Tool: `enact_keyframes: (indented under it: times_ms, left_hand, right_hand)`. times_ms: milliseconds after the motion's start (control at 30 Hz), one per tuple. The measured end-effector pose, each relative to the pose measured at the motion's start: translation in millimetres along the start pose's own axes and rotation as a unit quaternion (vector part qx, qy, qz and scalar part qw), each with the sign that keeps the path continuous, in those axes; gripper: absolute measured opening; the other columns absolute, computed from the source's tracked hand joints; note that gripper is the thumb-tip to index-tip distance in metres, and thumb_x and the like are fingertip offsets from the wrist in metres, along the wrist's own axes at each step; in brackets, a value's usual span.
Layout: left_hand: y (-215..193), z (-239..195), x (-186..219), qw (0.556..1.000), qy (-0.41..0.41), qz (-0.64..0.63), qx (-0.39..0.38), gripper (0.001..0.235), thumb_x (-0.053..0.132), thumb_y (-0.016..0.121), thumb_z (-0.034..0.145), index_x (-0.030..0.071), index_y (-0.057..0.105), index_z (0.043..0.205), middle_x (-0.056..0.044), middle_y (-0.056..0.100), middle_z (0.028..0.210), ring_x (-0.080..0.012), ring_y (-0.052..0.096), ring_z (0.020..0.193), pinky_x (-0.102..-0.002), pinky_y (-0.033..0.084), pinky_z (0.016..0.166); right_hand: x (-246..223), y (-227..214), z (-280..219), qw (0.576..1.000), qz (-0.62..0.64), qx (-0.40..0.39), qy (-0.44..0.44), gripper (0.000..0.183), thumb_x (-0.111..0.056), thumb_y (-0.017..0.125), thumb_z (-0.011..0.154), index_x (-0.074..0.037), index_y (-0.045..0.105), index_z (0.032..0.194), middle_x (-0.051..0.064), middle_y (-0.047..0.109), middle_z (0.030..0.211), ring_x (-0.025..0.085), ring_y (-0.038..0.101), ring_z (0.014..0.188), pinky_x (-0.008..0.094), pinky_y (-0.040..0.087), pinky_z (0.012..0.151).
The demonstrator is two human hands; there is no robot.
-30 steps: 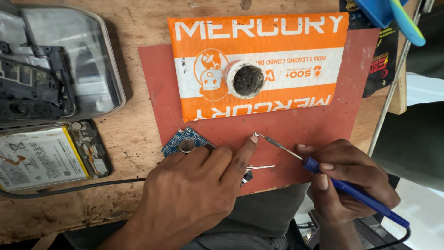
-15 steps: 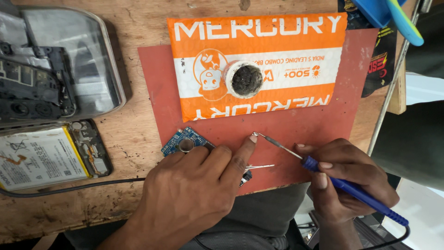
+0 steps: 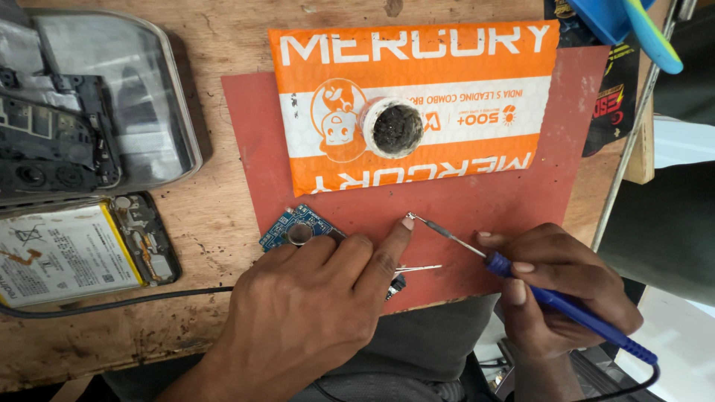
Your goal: The person uses a soldering iron and tweezers to apply solder to a small circuit board component. They hold the component steady with tweezers while applying heat and solder, then place the component on the board.
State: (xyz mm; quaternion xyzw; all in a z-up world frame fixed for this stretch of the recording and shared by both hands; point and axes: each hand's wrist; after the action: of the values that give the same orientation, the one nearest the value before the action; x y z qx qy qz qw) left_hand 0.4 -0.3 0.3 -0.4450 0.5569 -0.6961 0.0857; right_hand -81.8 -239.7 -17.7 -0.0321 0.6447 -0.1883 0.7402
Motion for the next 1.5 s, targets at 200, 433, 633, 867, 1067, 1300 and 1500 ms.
enact_keyframes:
  times_ms: [200,433,633,867,1067,1300,1500]
  left_hand:
    - [0.2,-0.5,-0.8,1.000,0.003,0.003,0.001,0.052,0.024,0.067,0.084,0.011,0.070,0.134,0.004,0.050,0.071,-0.0125,0.054,0.060,-0.030,0.047,0.049]
    - [0.3,-1.0,-0.4,1.000,0.003,0.004,0.003,0.052,0.023,0.067,0.084,0.011,0.070,0.135,0.004,0.050,0.071,-0.0124,0.054,0.060,-0.030,0.047,0.050]
    - [0.7,-0.5,-0.3,1.000,0.000,0.005,0.004,0.050,0.024,0.067,0.085,0.012,0.071,0.134,0.004,0.050,0.071,-0.0126,0.054,0.060,-0.030,0.047,0.050]
    - [0.9,-1.5,0.7,1.000,-0.003,0.007,-0.001,0.048,0.029,0.068,0.090,0.012,0.070,0.135,0.004,0.050,0.071,-0.0124,0.054,0.059,-0.030,0.047,0.048]
    - [-0.5,-5.2,0.3,1.000,-0.001,-0.008,0.005,0.050,0.029,0.069,0.087,0.013,0.069,0.135,0.002,0.054,0.076,-0.0151,0.058,0.063,-0.032,0.050,0.051]
    - [-10.4,-15.8,7.6,0.999,0.014,-0.023,0.036,0.040,0.023,0.068,0.088,0.008,0.071,0.126,0.000,0.058,0.083,-0.0161,0.061,0.068,-0.032,0.050,0.052]
    - [-10.4,-36.5,15.1,0.993,0.006,-0.109,0.048,0.037,0.021,0.074,0.089,0.006,0.071,0.123,-0.002,0.060,0.077,-0.0180,0.062,0.060,-0.034,0.050,0.050]
  right_hand:
    - [0.7,-0.4,0.3,1.000,-0.005,-0.005,-0.006,0.019,-0.011,0.073,0.104,0.001,0.058,0.102,0.017,0.068,0.084,0.023,0.073,0.074,0.040,0.068,0.078]
    - [0.5,-0.3,0.4,1.000,-0.005,-0.008,-0.011,0.019,-0.010,0.073,0.105,0.001,0.058,0.103,0.017,0.067,0.084,0.025,0.074,0.076,0.039,0.068,0.077]
    - [0.8,0.1,1.0,1.000,-0.009,-0.007,-0.013,0.019,-0.010,0.073,0.104,0.001,0.057,0.103,0.017,0.067,0.084,0.025,0.073,0.075,0.039,0.068,0.076]
    - [1.4,-2.1,-7.6,1.000,0.017,0.023,0.011,0.020,-0.012,0.074,0.106,0.001,0.059,0.104,0.017,0.067,0.084,0.022,0.070,0.073,0.043,0.068,0.081]
    - [18.9,-6.1,-15.1,0.995,0.068,0.078,-0.006,0.019,-0.011,0.075,0.100,0.000,0.060,0.104,0.016,0.066,0.085,0.020,0.065,0.068,0.036,0.063,0.071]
    - [15.1,-4.4,-15.4,0.989,0.088,0.118,-0.020,0.020,-0.009,0.074,0.104,0.004,0.059,0.103,0.015,0.065,0.087,0.021,0.064,0.072,0.028,0.053,0.068]
    - [-6.6,-9.8,-7.9,0.988,0.109,0.112,-0.017,0.017,-0.008,0.072,0.104,0.003,0.060,0.105,0.015,0.065,0.087,0.020,0.064,0.073,0.035,0.063,0.073]
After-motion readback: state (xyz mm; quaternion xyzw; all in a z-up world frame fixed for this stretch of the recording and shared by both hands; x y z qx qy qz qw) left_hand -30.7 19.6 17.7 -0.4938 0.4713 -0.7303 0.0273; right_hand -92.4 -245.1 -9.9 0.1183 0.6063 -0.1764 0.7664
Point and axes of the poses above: each hand's wrist, its own z-axis towards the middle knuckle, its own y-axis out of the palm, x = y × z
